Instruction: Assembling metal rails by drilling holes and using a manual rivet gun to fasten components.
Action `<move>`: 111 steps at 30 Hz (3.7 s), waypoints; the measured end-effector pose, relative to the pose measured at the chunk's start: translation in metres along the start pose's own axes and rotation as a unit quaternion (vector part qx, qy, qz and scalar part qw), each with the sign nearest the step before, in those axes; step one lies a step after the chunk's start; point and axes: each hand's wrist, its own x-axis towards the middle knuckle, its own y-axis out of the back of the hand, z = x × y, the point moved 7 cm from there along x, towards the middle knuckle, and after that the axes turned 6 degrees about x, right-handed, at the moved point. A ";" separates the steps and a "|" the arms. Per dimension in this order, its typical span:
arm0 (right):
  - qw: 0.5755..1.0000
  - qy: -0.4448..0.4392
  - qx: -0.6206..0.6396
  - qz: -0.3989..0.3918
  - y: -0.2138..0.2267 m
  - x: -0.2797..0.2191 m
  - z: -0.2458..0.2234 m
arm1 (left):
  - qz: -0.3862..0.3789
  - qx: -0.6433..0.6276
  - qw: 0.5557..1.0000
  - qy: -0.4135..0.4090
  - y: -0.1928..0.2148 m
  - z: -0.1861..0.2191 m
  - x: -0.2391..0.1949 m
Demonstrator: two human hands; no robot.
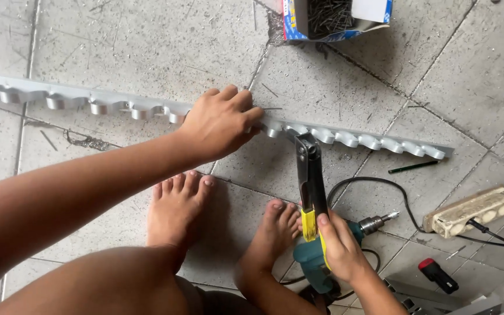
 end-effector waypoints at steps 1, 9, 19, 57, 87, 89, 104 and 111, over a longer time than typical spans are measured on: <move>0.999 0.011 -0.031 0.005 -0.001 0.002 -0.003 | 0.003 0.006 1.000 -0.009 0.000 0.000 0.000; 0.986 -0.033 -0.160 0.029 0.013 0.005 -0.031 | 0.042 0.012 0.998 -0.035 0.011 0.012 -0.010; 0.963 -0.105 -0.248 -0.004 0.027 0.024 -0.043 | -0.209 -0.415 0.879 -0.104 -0.015 0.080 -0.068; 0.927 -0.147 -0.213 0.271 0.024 0.036 0.056 | -0.189 -0.831 0.413 0.322 -0.058 0.150 0.040; 0.953 -0.111 -0.171 0.225 0.015 0.037 0.044 | -0.172 -0.779 0.510 0.322 -0.071 0.146 0.036; 0.961 -0.103 -0.167 0.193 0.013 0.039 0.038 | -0.172 -0.772 0.536 0.296 -0.073 0.144 0.037; 0.979 -0.181 -0.060 0.076 0.008 -0.003 0.006 | -0.167 -0.748 0.558 0.316 -0.056 0.140 0.036; 0.971 -0.116 -0.146 0.150 0.011 0.024 0.017 | -0.159 -0.737 0.568 0.330 -0.054 0.144 0.037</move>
